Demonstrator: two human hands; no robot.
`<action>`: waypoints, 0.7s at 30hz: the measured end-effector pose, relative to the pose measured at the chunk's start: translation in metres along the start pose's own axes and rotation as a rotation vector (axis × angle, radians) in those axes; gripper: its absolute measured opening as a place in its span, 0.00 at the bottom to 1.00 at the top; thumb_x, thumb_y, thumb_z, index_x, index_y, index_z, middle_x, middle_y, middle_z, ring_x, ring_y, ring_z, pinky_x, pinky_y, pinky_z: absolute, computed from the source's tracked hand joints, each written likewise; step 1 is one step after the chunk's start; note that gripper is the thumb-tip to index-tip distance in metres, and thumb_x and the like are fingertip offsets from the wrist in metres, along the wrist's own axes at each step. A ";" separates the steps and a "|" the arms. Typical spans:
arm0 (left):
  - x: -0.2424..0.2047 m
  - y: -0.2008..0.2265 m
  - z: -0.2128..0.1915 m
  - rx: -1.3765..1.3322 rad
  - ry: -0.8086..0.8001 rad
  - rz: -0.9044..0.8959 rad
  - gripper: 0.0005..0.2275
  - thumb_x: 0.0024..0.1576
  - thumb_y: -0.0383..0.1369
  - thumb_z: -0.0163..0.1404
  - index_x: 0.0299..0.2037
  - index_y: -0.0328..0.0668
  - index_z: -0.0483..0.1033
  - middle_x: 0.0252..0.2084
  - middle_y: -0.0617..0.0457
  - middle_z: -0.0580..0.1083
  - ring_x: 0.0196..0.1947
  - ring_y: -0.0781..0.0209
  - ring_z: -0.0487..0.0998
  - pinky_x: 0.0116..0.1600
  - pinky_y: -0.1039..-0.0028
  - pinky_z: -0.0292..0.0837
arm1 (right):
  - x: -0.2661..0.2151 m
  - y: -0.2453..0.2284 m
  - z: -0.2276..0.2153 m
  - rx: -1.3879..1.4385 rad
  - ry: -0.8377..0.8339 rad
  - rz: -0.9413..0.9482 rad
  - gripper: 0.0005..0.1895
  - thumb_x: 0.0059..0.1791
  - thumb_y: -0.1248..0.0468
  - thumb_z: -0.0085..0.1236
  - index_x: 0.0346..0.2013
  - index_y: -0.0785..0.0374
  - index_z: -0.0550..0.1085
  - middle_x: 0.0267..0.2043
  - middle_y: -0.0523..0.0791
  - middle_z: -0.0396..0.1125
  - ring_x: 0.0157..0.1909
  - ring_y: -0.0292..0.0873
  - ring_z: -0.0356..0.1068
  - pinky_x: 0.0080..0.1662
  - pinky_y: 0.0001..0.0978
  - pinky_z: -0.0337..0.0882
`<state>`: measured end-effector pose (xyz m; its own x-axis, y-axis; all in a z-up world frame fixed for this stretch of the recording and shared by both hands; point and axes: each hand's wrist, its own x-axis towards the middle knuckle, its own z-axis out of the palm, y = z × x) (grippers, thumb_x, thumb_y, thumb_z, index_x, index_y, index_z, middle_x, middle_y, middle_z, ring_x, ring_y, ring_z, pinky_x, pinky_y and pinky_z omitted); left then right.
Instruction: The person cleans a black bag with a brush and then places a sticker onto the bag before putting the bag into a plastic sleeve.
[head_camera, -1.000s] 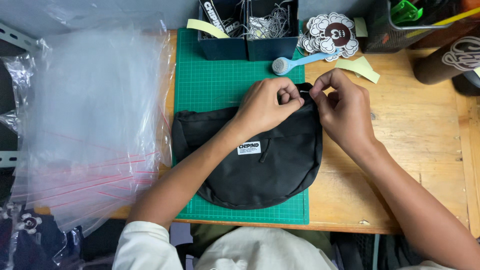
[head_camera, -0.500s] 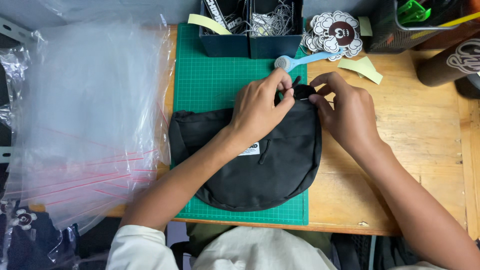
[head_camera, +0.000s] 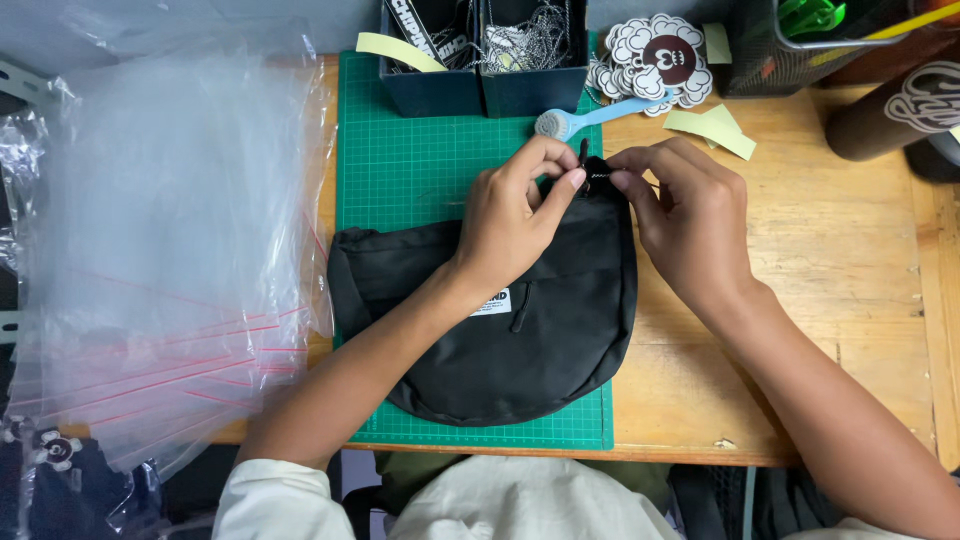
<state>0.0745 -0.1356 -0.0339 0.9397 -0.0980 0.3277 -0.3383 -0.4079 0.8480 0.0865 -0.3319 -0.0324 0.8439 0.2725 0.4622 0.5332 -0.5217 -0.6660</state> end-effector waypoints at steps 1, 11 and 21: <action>0.001 -0.004 0.002 0.000 -0.001 -0.001 0.03 0.61 0.34 0.52 0.42 0.52 0.72 0.34 0.54 0.81 0.17 0.57 0.78 0.23 0.73 0.70 | 0.000 0.000 0.000 0.001 0.000 0.001 0.07 0.54 0.78 0.64 0.42 0.65 0.80 0.34 0.48 0.70 0.22 0.44 0.61 0.27 0.33 0.61; 0.000 -0.013 0.004 -0.096 0.013 -0.024 0.02 0.62 0.32 0.51 0.41 0.49 0.72 0.32 0.54 0.80 0.14 0.61 0.75 0.20 0.76 0.66 | 0.002 -0.004 0.001 0.026 -0.100 -0.036 0.16 0.51 0.79 0.61 0.53 0.68 0.76 0.35 0.48 0.71 0.20 0.44 0.59 0.26 0.33 0.60; 0.000 -0.008 0.003 -0.055 0.013 -0.018 0.03 0.62 0.34 0.51 0.42 0.49 0.72 0.33 0.54 0.80 0.15 0.56 0.75 0.22 0.72 0.67 | 0.002 -0.002 0.003 0.046 -0.111 0.028 0.20 0.50 0.79 0.60 0.56 0.68 0.75 0.34 0.47 0.71 0.18 0.42 0.56 0.26 0.31 0.59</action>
<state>0.0773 -0.1354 -0.0422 0.9450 -0.0796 0.3171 -0.3239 -0.3593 0.8752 0.0871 -0.3281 -0.0321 0.8584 0.3474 0.3773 0.5095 -0.4931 -0.7051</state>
